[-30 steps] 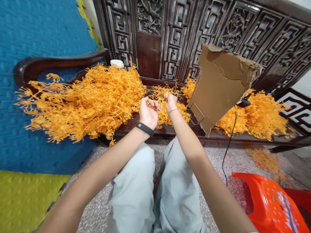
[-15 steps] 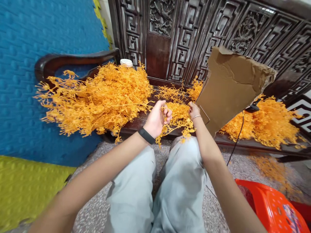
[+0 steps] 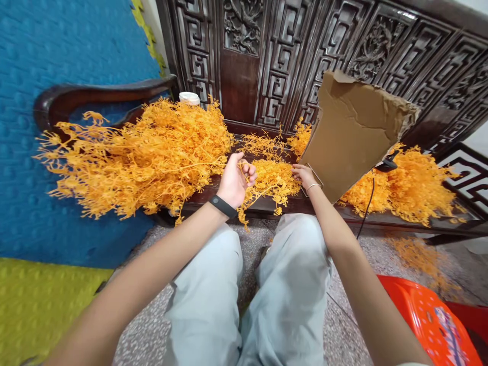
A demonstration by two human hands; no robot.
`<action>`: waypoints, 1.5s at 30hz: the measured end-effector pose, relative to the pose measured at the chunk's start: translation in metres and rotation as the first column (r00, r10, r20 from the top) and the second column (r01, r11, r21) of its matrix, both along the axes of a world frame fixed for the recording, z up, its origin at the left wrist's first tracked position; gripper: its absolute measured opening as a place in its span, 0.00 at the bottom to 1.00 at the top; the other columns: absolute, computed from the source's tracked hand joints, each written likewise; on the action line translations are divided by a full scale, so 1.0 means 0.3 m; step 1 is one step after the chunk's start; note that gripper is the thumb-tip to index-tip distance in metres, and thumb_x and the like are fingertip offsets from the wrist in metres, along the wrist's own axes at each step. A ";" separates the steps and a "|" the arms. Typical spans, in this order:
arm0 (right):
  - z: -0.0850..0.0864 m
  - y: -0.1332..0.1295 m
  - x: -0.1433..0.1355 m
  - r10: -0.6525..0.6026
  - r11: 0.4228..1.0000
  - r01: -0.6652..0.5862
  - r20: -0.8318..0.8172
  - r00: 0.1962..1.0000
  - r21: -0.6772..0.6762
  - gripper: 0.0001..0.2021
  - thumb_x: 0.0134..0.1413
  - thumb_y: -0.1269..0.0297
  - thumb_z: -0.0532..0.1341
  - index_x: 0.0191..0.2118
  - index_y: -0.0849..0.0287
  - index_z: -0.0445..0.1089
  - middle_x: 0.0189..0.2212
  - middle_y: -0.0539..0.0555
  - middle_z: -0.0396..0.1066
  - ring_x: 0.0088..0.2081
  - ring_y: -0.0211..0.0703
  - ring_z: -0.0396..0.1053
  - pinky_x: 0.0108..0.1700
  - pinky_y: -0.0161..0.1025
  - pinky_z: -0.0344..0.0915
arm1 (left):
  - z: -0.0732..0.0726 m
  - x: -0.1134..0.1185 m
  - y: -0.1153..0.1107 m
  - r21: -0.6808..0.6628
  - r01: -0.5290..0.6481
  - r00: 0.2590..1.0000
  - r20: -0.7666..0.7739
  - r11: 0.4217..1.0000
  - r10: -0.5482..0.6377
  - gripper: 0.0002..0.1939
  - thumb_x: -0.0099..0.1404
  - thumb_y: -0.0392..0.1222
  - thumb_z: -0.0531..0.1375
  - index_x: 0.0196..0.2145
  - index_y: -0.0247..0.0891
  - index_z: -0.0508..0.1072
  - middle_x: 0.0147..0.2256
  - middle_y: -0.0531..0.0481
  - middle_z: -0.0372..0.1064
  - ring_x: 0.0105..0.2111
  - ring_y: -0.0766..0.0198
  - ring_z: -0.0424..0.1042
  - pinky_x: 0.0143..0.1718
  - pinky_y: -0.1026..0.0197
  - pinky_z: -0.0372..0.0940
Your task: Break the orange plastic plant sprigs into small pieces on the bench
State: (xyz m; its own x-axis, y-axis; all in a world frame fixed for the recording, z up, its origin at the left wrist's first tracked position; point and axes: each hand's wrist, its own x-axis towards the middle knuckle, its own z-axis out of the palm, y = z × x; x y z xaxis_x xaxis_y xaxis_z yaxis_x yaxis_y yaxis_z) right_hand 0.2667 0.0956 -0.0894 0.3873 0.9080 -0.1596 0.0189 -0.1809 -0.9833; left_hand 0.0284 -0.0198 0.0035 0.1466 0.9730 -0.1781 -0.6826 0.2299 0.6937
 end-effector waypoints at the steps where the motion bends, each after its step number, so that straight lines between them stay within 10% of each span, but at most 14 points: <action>1: 0.007 -0.008 0.005 0.021 1.000 -0.021 0.001 1.000 0.004 0.10 0.43 0.82 0.59 0.34 0.66 0.70 0.12 0.45 0.63 0.13 0.28 0.55 0.17 0.28 0.51 | -0.001 -0.004 0.003 0.004 -0.011 1.000 0.006 1.000 0.011 0.21 0.64 0.44 0.46 0.15 0.38 0.51 0.15 0.54 0.51 0.13 0.73 0.52 0.13 0.69 0.45; 9: 0.079 -0.057 -0.018 0.234 0.970 -0.229 -0.046 0.971 0.087 0.03 0.51 0.71 0.60 0.31 0.64 0.71 0.18 0.49 0.68 0.17 0.28 0.61 0.22 0.28 0.59 | -0.013 -0.047 0.036 0.021 -0.148 0.987 0.070 0.989 0.146 0.20 0.64 0.48 0.48 0.17 0.39 0.51 0.16 0.54 0.52 0.14 0.71 0.53 0.13 0.66 0.47; 17: 0.147 -0.140 -0.167 0.705 0.707 -0.708 0.077 0.705 0.002 0.34 0.49 0.36 0.49 0.24 0.66 0.74 0.23 0.61 0.73 0.22 0.37 0.68 0.27 0.36 0.66 | -0.033 -0.082 0.059 0.024 -0.201 0.978 0.063 0.979 0.199 0.19 0.63 0.47 0.47 0.18 0.39 0.50 0.15 0.54 0.53 0.14 0.71 0.54 0.14 0.67 0.48; 28: 0.201 -0.201 -0.237 0.710 0.552 -0.831 0.485 0.510 0.067 0.14 0.45 0.56 0.65 0.23 0.63 0.70 0.19 0.49 0.68 0.23 0.31 0.64 0.28 0.32 0.59 | -0.043 -0.108 0.063 0.034 -0.234 0.970 0.080 0.972 0.230 0.17 0.62 0.46 0.48 0.18 0.39 0.51 0.15 0.54 0.54 0.13 0.71 0.55 0.13 0.67 0.49; 45: 0.155 -0.113 -0.154 0.455 0.869 -0.437 -0.030 0.890 0.234 0.07 0.40 0.66 0.66 0.23 0.62 0.67 0.18 0.46 0.64 0.22 0.30 0.64 0.31 0.31 0.64 | -0.049 -0.103 0.059 0.064 -0.199 0.976 0.103 0.978 0.192 0.19 0.62 0.47 0.49 0.17 0.39 0.50 0.16 0.54 0.54 0.16 0.71 0.57 0.17 0.68 0.55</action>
State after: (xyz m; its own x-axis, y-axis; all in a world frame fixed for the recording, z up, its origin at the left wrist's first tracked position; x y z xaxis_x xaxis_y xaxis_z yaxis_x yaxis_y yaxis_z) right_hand 0.2206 0.0619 -0.0430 -0.0731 0.9963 0.0461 -0.0348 0.0437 -0.9984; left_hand -0.0025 -0.0021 -0.0111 -0.0346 0.9945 -0.0990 -0.7734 0.0361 0.6328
